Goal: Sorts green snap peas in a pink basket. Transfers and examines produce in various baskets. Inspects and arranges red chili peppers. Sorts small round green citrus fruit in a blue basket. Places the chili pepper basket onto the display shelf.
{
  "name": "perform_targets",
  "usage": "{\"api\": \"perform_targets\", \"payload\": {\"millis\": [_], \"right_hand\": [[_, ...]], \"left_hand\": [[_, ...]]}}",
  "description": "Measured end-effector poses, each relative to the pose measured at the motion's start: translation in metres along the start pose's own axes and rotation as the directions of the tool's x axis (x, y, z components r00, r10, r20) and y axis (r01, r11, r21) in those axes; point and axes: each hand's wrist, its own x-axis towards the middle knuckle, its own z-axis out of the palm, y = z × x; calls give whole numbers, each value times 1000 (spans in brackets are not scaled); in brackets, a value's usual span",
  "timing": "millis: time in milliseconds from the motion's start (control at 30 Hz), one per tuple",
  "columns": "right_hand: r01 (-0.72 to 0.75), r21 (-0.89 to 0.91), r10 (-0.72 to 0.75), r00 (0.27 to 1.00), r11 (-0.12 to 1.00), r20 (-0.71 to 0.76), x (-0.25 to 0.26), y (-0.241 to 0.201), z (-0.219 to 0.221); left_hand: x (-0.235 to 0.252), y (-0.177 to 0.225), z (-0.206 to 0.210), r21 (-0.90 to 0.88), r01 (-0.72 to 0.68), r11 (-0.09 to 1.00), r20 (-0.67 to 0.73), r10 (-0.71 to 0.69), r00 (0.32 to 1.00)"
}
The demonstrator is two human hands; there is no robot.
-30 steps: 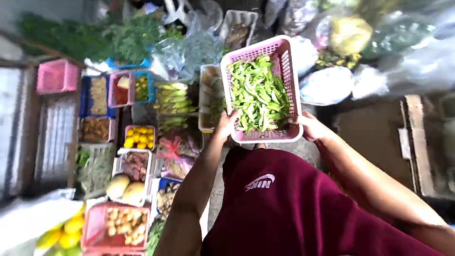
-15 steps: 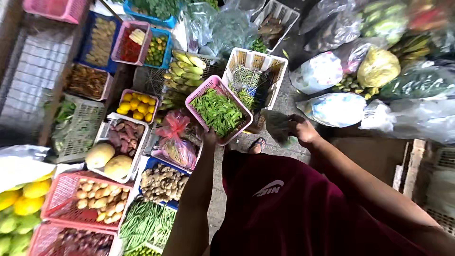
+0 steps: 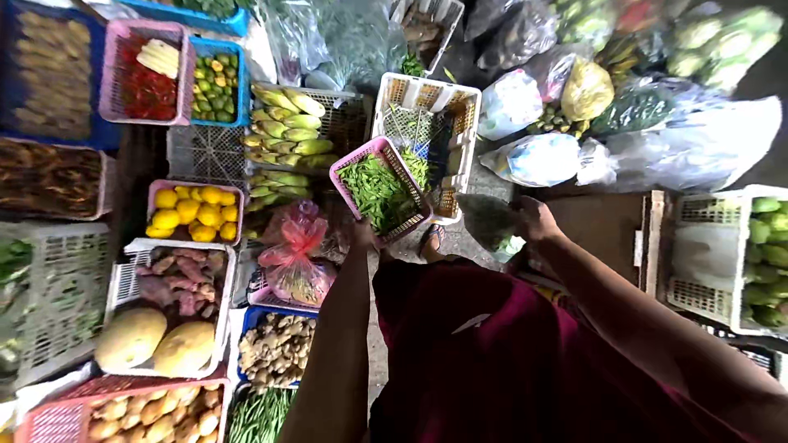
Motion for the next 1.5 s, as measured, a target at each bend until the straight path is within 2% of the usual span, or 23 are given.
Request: {"api": "perform_targets", "payload": {"millis": [133,200,267,300,333,400,433,467,500,533,600,667,767,833,900,933,1033,1167,1233,1367,1500], "right_hand": [[-22,306,15,1000,952,23,-8,-7,3],[-8,455,-11,999,890,40,-9,-17,5],[32,529,-83,994,848,73,-8,-32,8],[53,556,-130,987,829,99,-5,-39,11],[71,575,-178,975,815,132,-2,-47,16],[90,606,-259,946,790,197,6,-62,32],[89,623,-286,932,777,224,10,-72,42],[83,636,-300,923,767,241,15,-81,51],[79,643,-304,920,762,246,20,-90,58],[74,641,-302,919,764,254,24,-97,62],[57,631,-288,918,774,271,32,-104,67],[68,590,-270,926,805,262,37,-108,70],[166,449,-291,930,878,225,49,-105,75],[202,408,-311,925,890,219,59,-101,79],[197,420,-313,922,886,226,69,-90,81],[185,436,-312,919,881,240,73,-85,79],[161,489,-352,877,857,329,77,-80,73],[185,568,-475,775,802,418,69,-75,62],[183,610,-518,738,771,432,66,-80,63],[159,658,-547,713,736,439,58,-90,67],[181,620,-515,749,763,416,45,-104,79]], "left_hand": [[6,-9,-14,5,-34,999,0,34,999],[1,-7,-21,51,-70,996,-120,76,990],[-19,6,-26,56,-122,991,-213,131,968],[-39,21,-26,-3,-170,985,-195,166,967],[-59,35,-20,-119,-195,974,-106,183,977],[-93,54,6,-428,-107,897,166,195,967],[-102,58,21,-577,-42,816,233,213,949],[-109,63,32,-694,9,720,225,205,953],[-111,68,39,-772,14,636,152,163,975],[-114,72,37,-799,-9,601,85,128,988],[-120,75,25,-783,-57,620,9,104,995],[-127,79,19,-781,-59,622,-10,82,997],[-132,84,21,-795,-63,604,-23,73,997],[-134,86,22,-721,-76,689,-39,69,997],[-138,87,27,-550,-105,828,-67,81,994],[-140,88,31,-497,-116,860,-87,83,993],[-146,91,31,-563,-136,815,-151,60,987],[-153,89,32,-795,-65,602,-66,21,998],[-152,91,21,-821,-36,570,-30,21,999],[-143,97,0,-796,-37,604,-11,46,999],[-129,102,-20,-592,-245,768,-97,233,968]]}}
